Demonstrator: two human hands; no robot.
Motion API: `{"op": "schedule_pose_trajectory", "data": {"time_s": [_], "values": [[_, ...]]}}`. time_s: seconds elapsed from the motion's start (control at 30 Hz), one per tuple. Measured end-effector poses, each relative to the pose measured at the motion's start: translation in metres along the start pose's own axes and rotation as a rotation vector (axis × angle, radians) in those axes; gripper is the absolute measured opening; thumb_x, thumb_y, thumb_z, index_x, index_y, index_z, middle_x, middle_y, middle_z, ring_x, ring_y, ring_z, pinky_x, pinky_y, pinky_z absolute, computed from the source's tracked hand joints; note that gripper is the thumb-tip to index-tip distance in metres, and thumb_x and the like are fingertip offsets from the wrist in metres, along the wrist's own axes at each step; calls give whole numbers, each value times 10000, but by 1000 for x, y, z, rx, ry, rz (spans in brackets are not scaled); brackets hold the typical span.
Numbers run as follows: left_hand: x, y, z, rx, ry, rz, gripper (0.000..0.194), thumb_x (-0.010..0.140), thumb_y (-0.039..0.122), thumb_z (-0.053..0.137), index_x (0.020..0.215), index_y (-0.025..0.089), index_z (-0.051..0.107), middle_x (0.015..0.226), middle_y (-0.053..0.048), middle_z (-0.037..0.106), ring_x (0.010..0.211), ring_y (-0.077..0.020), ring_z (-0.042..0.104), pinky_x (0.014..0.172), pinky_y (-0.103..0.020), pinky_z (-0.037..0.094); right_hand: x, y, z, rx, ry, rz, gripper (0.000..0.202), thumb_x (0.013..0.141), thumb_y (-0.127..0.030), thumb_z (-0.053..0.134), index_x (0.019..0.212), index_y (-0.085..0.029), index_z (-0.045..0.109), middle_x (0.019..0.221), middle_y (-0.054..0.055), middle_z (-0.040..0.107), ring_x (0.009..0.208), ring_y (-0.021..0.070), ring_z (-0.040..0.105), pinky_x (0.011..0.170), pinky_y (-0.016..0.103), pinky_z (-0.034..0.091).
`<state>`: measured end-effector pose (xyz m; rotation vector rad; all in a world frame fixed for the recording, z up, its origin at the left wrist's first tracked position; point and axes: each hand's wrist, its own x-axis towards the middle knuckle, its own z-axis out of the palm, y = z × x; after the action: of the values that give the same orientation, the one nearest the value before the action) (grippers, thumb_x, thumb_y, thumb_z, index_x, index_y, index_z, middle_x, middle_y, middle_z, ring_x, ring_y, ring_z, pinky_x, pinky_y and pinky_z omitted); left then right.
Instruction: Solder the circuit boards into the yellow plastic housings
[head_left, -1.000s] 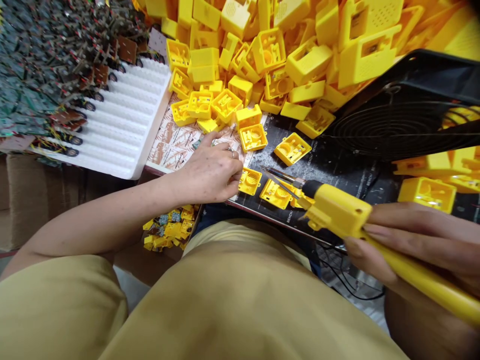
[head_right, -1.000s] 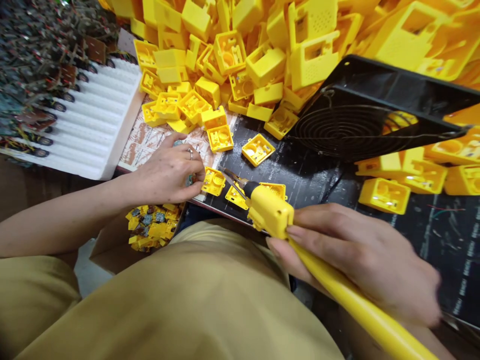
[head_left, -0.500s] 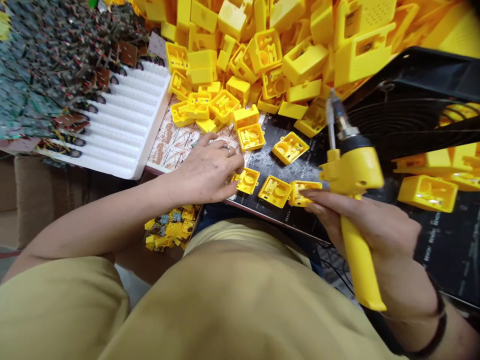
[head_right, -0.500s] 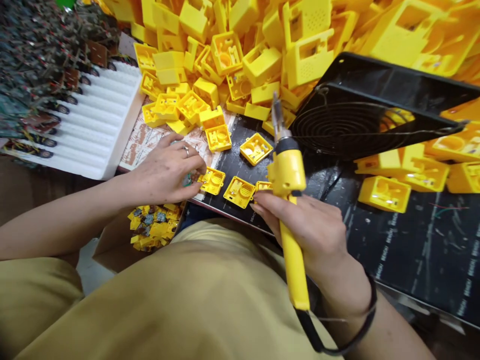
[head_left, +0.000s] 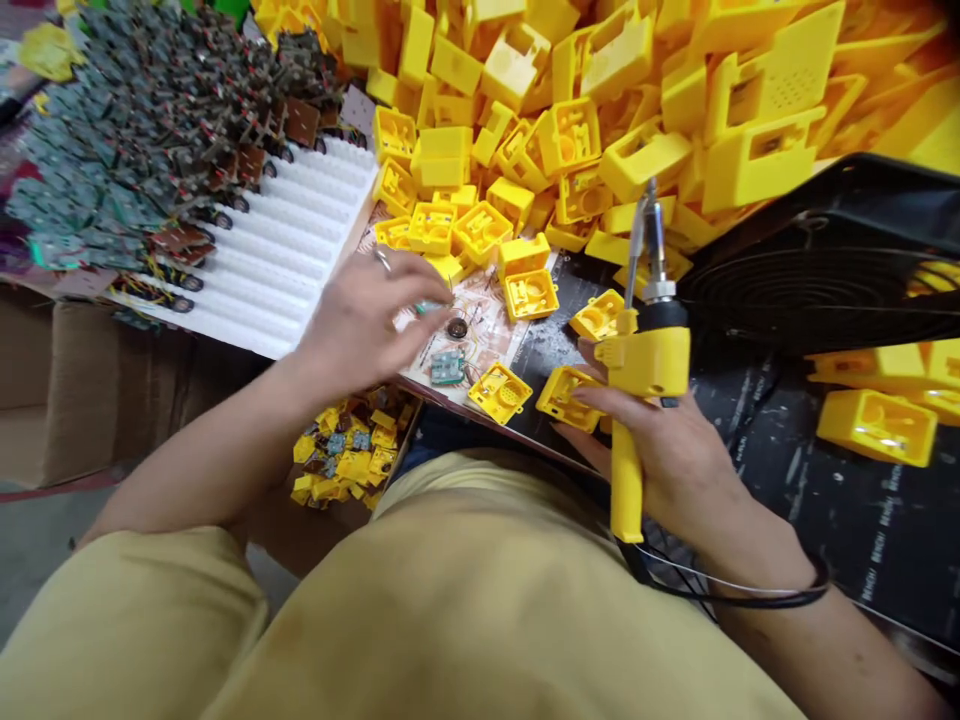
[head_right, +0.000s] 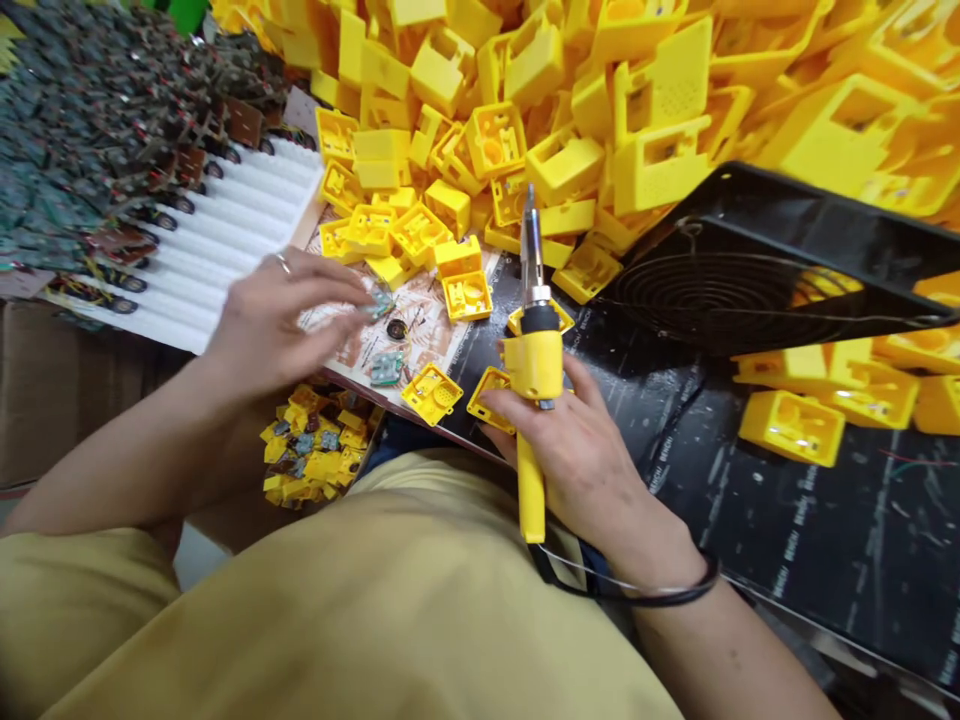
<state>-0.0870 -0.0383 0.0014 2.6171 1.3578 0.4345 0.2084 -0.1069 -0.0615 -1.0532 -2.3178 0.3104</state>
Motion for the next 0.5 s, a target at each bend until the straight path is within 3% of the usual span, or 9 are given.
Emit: {"op": "schedule_pose_trajectory", "data": {"time_s": [0.1, 0.23, 0.37, 0.5], "values": [[11, -24, 2, 96, 14, -69, 299, 972, 342, 495, 1143, 232, 714, 1066, -74, 711, 956, -227, 662, 864, -369, 502, 4, -1, 2, -13, -33, -72, 427, 898, -145, 675, 1275, -265, 515, 1102, 18, 718, 1034, 194, 703, 1172, 500, 434], [26, -28, 16, 235, -152, 15, 363, 929, 301, 545, 1269, 251, 659, 1027, -65, 680, 913, -233, 652, 747, -328, 490, 5, -1, -1, -68, -18, -76, 456, 892, -232, 717, 1294, -244, 502, 1158, 70, 701, 1071, 229, 692, 1160, 536, 429], [36, -15, 16, 377, -268, 72, 266, 919, 262, 529, 1074, 194, 733, 1017, -97, 677, 936, -263, 655, 688, -330, 476, 2, 0, -3, -106, -2, -50, 486, 878, -328, 742, 1294, -233, 509, 1204, 84, 684, 1139, 253, 662, 1160, 537, 424], [39, -14, 2, 353, -297, 127, 206, 878, 218, 534, 863, 174, 735, 1047, -96, 704, 999, -264, 652, 797, -360, 490, 4, 1, -3, -91, 17, -65, 463, 884, -288, 733, 1285, -221, 513, 1186, 95, 688, 1117, 253, 663, 1134, 534, 455]]}}
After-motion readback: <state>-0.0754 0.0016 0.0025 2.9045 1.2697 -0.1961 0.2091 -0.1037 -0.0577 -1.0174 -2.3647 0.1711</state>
